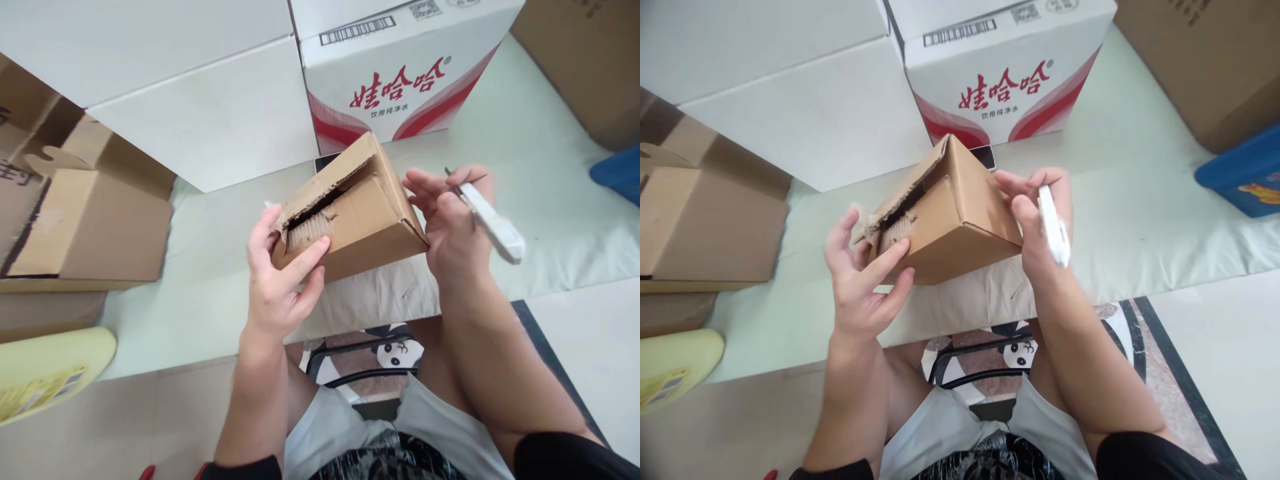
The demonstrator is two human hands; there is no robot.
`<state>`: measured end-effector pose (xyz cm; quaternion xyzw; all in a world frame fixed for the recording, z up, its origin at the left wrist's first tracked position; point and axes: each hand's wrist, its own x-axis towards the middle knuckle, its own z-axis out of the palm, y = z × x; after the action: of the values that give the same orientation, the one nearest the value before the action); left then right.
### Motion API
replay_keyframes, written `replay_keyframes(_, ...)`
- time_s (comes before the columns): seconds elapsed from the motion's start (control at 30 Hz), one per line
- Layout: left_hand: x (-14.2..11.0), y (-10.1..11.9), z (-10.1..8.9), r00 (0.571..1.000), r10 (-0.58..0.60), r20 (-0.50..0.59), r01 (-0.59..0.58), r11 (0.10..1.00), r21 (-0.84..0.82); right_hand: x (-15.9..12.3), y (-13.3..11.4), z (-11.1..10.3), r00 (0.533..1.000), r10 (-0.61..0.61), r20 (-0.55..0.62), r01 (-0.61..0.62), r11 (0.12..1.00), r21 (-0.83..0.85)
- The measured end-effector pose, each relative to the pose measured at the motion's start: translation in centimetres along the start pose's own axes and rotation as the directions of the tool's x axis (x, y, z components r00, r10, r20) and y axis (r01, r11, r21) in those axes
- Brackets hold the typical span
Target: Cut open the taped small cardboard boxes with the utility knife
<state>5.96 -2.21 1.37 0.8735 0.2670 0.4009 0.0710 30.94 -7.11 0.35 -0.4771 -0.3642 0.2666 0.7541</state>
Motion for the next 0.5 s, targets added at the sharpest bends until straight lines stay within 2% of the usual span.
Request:
replay_keyframes(0.07, -0.1, 0.0, 0.1, 1.0, 0.006, -0.012, -0.006, 1.0, 0.021, -0.4, 0.0, 0.1, 0.994, -0.053, 0.093, 0.059, 0.997, -0.056)
replay_keyframes(0.17, -0.1, -0.1, 0.3, 0.999, 0.021, -0.046, -0.019, 0.999, 0.047, -0.5, 0.4, 0.0, 0.984, -0.099, 0.148, 0.118, 0.985, -0.124)
replay_keyframes(0.5, 0.5, 0.3, 0.3, 1.0, 0.002, -0.024, -0.003, 0.999, -0.044, 0.1, 1.7, -0.3, 0.975, -0.181, 0.128, 0.203, 0.963, -0.178)
